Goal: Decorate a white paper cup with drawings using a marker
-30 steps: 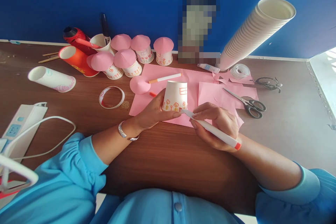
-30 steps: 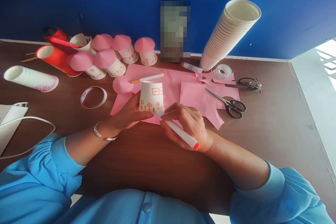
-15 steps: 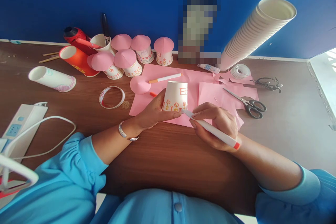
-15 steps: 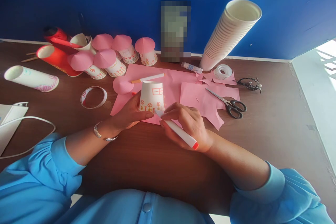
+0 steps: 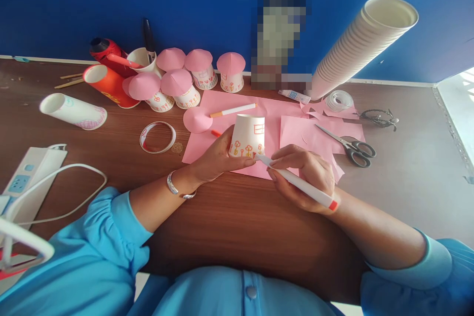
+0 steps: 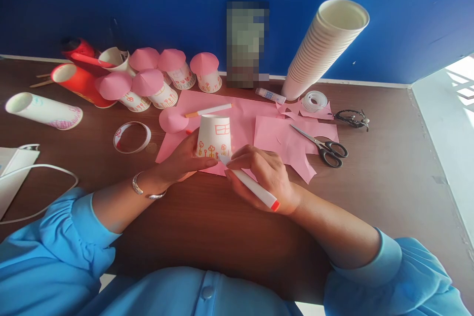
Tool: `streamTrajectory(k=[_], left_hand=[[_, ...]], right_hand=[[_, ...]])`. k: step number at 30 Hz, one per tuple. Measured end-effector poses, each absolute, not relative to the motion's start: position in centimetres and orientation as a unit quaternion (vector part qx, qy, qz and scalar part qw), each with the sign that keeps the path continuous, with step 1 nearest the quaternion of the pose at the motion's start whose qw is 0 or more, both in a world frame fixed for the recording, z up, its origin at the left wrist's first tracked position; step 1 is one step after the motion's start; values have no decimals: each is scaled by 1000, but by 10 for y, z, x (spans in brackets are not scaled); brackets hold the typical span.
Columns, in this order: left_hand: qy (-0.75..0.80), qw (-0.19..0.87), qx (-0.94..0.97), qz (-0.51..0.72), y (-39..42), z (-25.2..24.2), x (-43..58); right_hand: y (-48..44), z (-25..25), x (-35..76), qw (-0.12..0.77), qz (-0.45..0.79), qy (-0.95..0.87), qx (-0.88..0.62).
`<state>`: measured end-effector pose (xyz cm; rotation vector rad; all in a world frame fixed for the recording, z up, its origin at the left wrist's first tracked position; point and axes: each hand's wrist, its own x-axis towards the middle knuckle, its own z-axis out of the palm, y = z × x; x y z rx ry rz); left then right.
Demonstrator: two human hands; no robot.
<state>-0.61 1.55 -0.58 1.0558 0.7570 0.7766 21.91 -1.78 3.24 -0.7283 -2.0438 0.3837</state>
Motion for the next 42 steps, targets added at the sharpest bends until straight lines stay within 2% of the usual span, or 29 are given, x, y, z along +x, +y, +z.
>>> streamTrajectory(k=[42], left_hand=[[343,725,485,349,16,-7,-7]], right_hand=[[-18,33,218,457,166,-822,-297]])
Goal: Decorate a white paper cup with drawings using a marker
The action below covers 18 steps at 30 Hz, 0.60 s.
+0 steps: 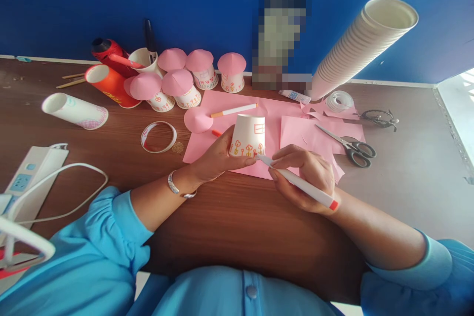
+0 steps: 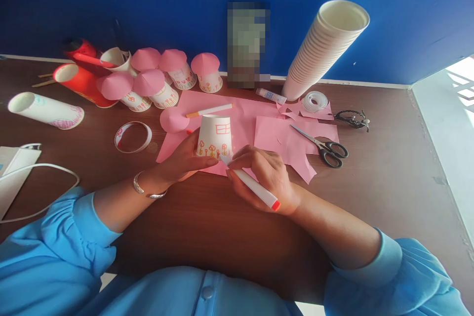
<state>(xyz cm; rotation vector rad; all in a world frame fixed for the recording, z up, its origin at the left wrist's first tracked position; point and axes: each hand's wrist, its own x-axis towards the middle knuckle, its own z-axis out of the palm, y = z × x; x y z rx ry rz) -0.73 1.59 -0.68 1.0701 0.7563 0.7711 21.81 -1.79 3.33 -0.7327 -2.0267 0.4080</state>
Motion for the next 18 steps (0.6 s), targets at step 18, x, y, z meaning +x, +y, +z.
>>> streamTrajectory(k=[18], left_hand=[[350,728,473,352,15,-6,-7]], right_hand=[[-19,32,217,459,180,-820,-289]])
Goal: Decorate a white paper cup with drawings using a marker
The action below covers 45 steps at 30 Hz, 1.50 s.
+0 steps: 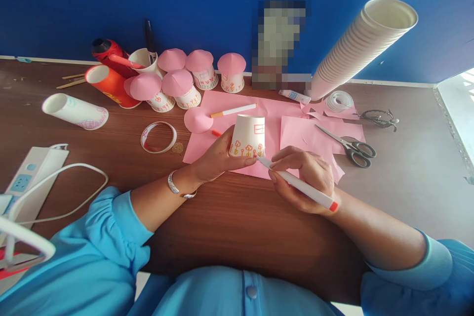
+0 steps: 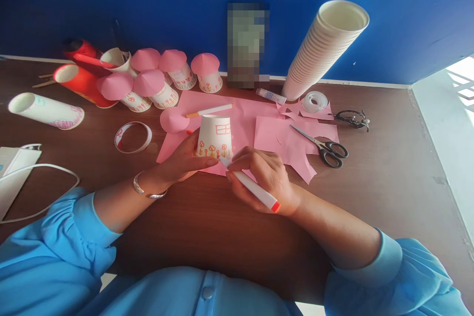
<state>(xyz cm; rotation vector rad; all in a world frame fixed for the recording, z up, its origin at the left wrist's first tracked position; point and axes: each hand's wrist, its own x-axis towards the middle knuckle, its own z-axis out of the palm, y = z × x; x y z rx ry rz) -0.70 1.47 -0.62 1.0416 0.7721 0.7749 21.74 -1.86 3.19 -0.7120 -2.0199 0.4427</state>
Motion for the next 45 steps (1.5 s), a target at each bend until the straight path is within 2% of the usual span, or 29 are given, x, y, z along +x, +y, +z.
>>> streamTrajectory(k=[10,17,22,27,31,35,39,45], left_hand=[[339,746,455,348,15,0,-6],[314,756,443,366,16,-7,-8],[291,778,430,355,16,-6,-8],[259,799,432,328,17,-7,-9],[273,778,455,336,17,-8,-9],[281,715,513,384,13,-4,-2],[330,665,559,370,7,1,1],[335,717,508,340,11,-3,-5]], right_hand=[[-21,34,221,478,232,-802,-274],[-14,19,221,594,242,-697,-320],[-1,9,223,509,266,-752,-325],[2,7,224,462,254,-789,-316],[2,9,223,463,200,-799,-327],[1,9,221,460,122,-811,-341],[-1,3,217,451,97,-823,-332],[-1,7,221,482,131,-809,-311]])
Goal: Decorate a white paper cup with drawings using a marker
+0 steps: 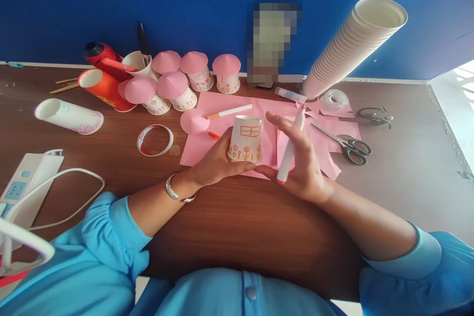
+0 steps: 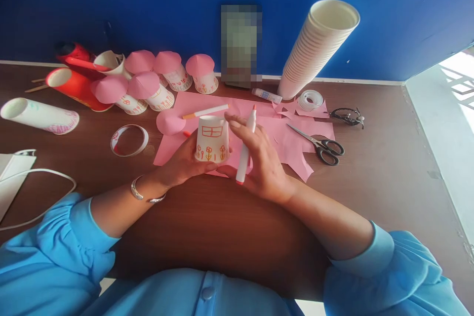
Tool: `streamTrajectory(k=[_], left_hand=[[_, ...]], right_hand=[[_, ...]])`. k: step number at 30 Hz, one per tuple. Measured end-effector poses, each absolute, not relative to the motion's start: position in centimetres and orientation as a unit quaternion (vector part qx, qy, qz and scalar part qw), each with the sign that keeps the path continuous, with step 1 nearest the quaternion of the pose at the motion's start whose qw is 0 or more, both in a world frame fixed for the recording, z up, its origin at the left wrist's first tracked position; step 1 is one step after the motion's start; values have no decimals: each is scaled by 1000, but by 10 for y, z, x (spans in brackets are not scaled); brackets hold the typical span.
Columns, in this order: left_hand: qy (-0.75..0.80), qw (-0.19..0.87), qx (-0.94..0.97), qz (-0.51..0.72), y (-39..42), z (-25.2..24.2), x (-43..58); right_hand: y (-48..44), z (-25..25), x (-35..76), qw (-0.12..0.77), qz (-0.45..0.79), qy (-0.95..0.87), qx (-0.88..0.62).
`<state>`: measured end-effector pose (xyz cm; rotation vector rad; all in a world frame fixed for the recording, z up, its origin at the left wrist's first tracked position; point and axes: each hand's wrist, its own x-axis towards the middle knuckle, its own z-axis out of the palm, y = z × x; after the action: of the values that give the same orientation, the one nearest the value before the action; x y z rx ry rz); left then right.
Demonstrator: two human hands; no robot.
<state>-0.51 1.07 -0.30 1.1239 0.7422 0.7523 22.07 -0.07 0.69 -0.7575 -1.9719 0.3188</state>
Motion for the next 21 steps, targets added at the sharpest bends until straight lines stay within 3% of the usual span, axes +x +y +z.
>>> streamTrajectory(k=[5,10,21], left_hand=[[321,734,478,361,14,-9,-7],[338,718,483,369,14,-5,-5],[350,710,494,359,14,0,-5]], right_hand=[[-10,23,229,541,127,-772,-310],[-18,37,226,479,154,-820,-275],[-17,30,221,473,179,-816,-281]])
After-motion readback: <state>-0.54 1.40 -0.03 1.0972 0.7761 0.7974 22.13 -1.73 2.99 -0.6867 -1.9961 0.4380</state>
